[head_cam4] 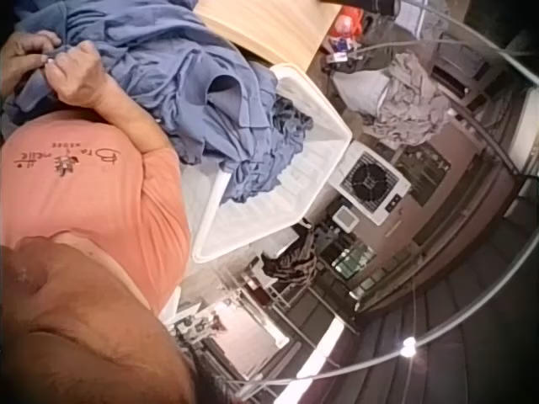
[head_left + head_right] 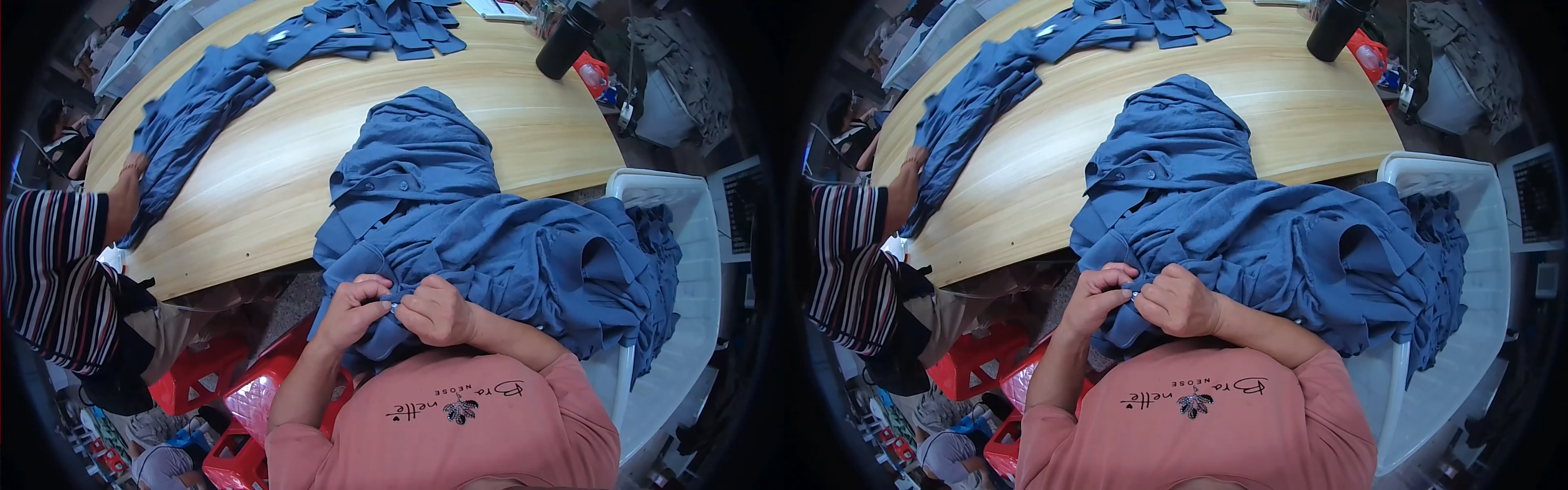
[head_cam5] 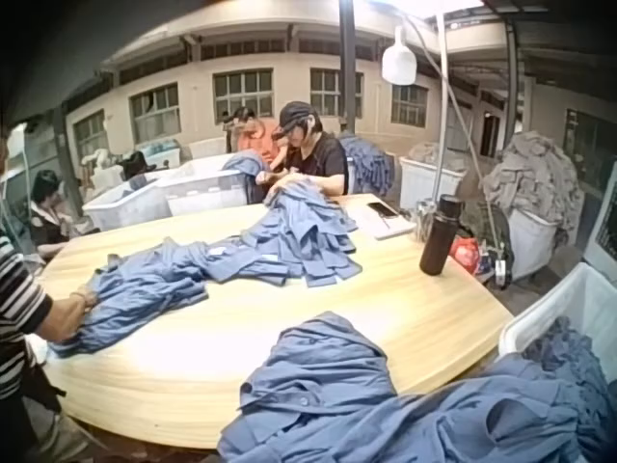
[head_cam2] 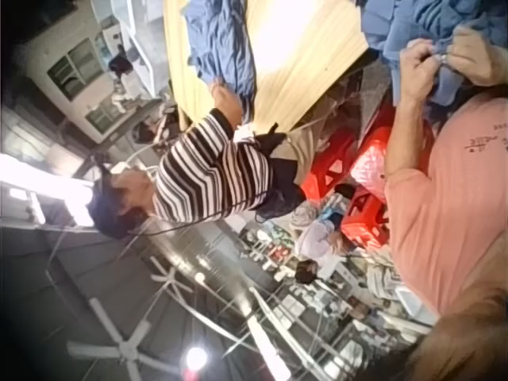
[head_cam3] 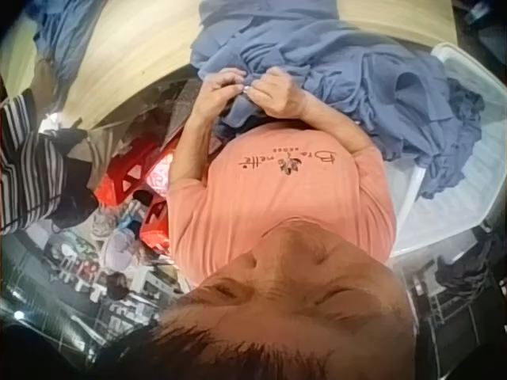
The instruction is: Folding and inspecting blue garments at a work table in a factory.
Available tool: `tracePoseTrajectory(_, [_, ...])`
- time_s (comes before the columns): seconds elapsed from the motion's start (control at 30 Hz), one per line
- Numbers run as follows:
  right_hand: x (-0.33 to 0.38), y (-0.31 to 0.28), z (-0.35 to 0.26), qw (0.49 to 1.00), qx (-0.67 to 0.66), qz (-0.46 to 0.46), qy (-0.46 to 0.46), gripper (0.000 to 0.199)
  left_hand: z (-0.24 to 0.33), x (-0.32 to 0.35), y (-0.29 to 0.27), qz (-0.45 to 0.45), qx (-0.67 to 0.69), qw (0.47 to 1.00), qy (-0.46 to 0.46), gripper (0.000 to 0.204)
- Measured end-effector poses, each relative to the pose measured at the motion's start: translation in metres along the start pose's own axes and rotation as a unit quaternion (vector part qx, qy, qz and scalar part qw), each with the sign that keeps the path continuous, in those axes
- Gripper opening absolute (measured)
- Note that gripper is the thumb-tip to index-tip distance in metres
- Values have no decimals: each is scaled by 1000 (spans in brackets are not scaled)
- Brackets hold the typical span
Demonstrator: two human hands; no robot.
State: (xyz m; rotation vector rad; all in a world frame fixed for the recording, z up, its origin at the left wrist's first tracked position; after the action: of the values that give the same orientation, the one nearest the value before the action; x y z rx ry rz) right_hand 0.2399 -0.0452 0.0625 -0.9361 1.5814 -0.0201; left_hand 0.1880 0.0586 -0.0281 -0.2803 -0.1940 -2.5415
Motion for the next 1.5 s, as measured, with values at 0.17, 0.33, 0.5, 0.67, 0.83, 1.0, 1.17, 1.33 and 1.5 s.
tracePoseTrajectory(0.17, [2,8,15,995,21,-28,89,14,12,6,0,57,-66,992,87,13])
tracePoseTrajectory(0.33, [1,7,29,983,-30,8,181,18,38,22,0,136,-209,946,207,14])
tracePoseTrajectory(0.5, [9,8,38,963,-41,-18,265,21,55,40,7,209,-236,897,310,16])
tracePoseTrajectory(0.67, [12,6,30,967,-43,-14,250,17,74,53,21,218,-288,840,405,18])
tracePoseTrajectory(0.83, [16,8,29,963,-49,-2,264,14,79,66,34,214,-334,791,466,20])
tracePoseTrajectory(1.0, [6,9,17,970,18,-49,239,16,79,73,31,215,-351,784,465,21])
tracePoseTrajectory(1.17, [-13,-27,45,945,-80,-106,299,58,92,84,-10,39,-219,921,320,8])
tracePoseTrajectory(1.33, [40,-15,96,823,156,-397,376,50,28,89,-127,174,-378,909,-4,8])
tracePoseTrajectory(1.5, [44,3,66,847,-43,-411,335,37,71,43,-70,229,-427,853,194,10])
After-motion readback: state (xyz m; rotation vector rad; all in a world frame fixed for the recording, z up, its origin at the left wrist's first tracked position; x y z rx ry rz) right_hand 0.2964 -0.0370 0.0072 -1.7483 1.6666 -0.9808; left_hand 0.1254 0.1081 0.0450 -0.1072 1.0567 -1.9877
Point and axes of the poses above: each hand's wrist, its own x-axis away from the middle knuckle, its own y-axis out of the palm, z = x × y, the point moved 9 cm from there along -x, towards the middle knuckle, and after that the axes turned 9 degrees about z, right-handed, at the moved point
